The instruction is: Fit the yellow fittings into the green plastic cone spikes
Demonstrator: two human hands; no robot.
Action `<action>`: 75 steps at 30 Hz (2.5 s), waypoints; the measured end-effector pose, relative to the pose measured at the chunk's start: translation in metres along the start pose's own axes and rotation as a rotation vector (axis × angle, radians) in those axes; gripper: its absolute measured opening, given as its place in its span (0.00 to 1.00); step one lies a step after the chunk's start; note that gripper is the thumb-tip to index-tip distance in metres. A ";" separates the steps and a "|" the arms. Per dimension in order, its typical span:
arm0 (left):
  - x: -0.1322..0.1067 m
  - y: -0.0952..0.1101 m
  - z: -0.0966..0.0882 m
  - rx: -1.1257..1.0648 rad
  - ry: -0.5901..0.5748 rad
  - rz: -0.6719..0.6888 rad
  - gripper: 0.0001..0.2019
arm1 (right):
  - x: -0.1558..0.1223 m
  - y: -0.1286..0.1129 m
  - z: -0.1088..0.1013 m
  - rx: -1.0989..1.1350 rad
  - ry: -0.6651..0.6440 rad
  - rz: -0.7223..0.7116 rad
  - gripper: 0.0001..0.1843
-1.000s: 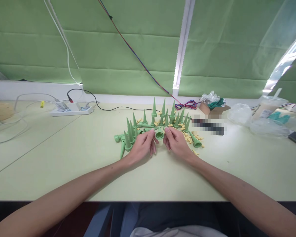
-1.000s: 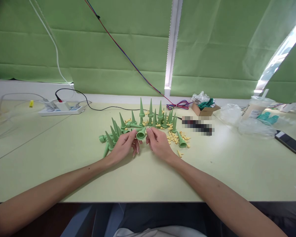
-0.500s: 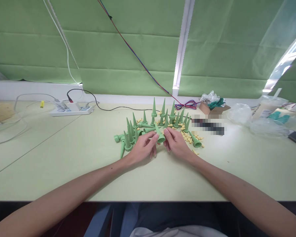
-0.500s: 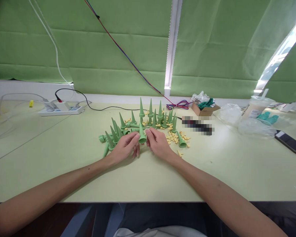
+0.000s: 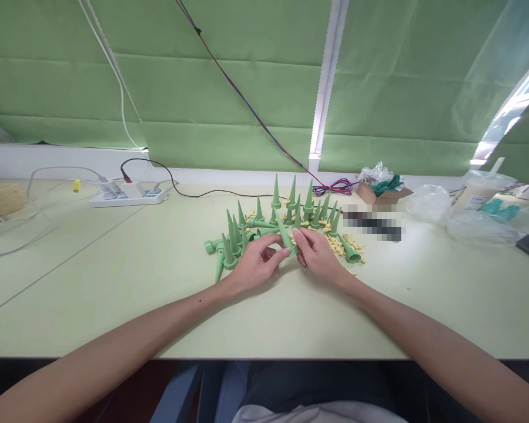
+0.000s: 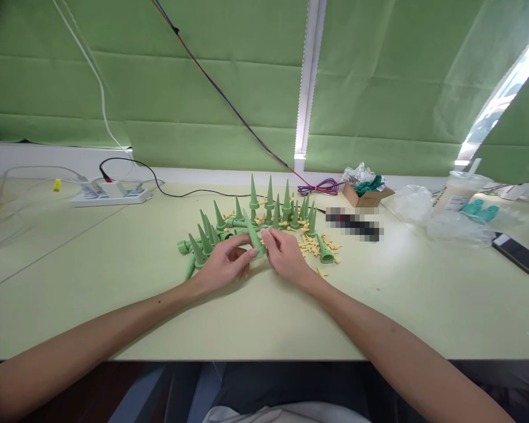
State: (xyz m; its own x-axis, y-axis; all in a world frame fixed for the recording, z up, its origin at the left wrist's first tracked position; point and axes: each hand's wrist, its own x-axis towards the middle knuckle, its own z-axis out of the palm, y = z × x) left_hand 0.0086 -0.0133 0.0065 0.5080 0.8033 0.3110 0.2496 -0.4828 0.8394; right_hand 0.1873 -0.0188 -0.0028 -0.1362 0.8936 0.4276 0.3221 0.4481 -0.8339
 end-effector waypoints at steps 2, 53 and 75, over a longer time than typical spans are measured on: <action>0.001 -0.002 0.001 0.011 0.009 0.013 0.13 | 0.000 0.000 0.000 -0.003 -0.004 0.001 0.25; 0.001 -0.003 -0.001 -0.157 -0.054 -0.099 0.20 | -0.005 -0.004 0.001 0.023 0.009 -0.064 0.26; 0.000 -0.004 0.001 0.002 0.071 0.043 0.21 | -0.003 -0.006 -0.001 0.041 0.017 -0.031 0.34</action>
State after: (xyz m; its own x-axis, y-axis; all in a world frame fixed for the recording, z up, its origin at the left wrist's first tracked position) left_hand 0.0087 -0.0116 0.0032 0.4585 0.8044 0.3777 0.2304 -0.5181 0.8237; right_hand 0.1864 -0.0241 0.0013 -0.1293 0.8788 0.4593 0.2793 0.4767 -0.8335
